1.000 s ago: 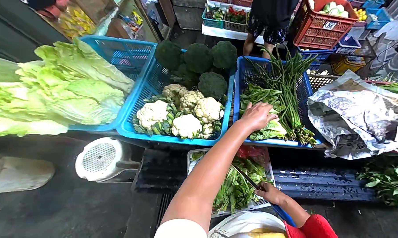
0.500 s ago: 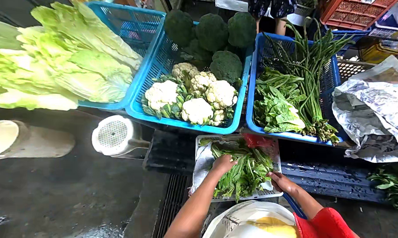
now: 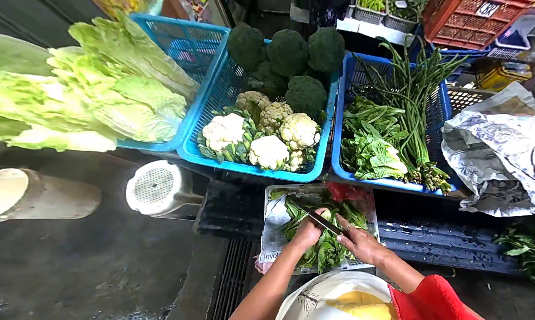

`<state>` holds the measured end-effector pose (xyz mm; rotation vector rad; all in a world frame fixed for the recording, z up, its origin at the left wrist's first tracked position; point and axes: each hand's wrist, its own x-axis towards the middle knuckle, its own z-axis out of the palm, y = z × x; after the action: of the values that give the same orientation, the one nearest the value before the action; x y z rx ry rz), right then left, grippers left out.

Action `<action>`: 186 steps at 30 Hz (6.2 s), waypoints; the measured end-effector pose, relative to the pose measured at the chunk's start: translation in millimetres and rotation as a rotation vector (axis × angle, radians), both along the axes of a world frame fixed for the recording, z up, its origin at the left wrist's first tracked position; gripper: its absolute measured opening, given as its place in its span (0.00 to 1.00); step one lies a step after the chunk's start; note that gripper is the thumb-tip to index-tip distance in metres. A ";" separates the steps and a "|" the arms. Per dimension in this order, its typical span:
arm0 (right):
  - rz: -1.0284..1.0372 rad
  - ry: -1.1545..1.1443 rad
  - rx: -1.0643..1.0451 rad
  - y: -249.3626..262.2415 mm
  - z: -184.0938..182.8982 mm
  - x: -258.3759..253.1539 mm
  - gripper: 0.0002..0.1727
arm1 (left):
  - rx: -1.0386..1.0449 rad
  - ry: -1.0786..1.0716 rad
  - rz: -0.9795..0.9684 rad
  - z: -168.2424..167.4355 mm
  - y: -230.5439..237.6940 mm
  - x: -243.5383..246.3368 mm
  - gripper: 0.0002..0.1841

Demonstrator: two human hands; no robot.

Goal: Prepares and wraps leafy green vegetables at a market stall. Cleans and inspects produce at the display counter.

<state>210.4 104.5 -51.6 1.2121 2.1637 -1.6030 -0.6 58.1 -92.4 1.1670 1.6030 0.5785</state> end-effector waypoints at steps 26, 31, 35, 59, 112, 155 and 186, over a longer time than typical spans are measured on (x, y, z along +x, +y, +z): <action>-0.294 0.378 -0.166 -3.9 9.3 -1.1 0.22 | 0.216 -0.103 0.004 43.1 -35.1 -0.8 0.19; -0.287 0.241 -0.034 -1.1 3.7 21.5 0.27 | 0.197 -0.657 0.211 46.1 -46.9 -28.6 0.17; -0.266 0.083 0.029 0.4 -6.5 34.6 0.40 | 0.237 -0.877 0.331 49.1 -47.5 -40.8 0.17; -0.429 0.341 0.117 -11.7 42.3 -15.6 0.16 | 0.118 -0.594 0.345 78.2 -34.7 10.7 0.22; 0.035 -0.239 -0.225 13.0 -76.3 92.5 0.31 | 0.367 -0.642 -0.394 172.5 76.1 -41.5 0.21; -0.034 0.052 0.164 -13.1 40.0 -39.8 0.38 | 0.316 0.266 0.194 38.8 -36.0 9.9 0.21; -0.243 0.139 0.116 5.3 21.7 -9.5 0.29 | 0.053 -0.420 0.168 48.7 -31.3 -15.2 0.33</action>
<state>200.9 109.8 -29.9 1.4910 2.2962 -1.7219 -15.8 26.8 -43.7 0.8796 1.3337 0.9149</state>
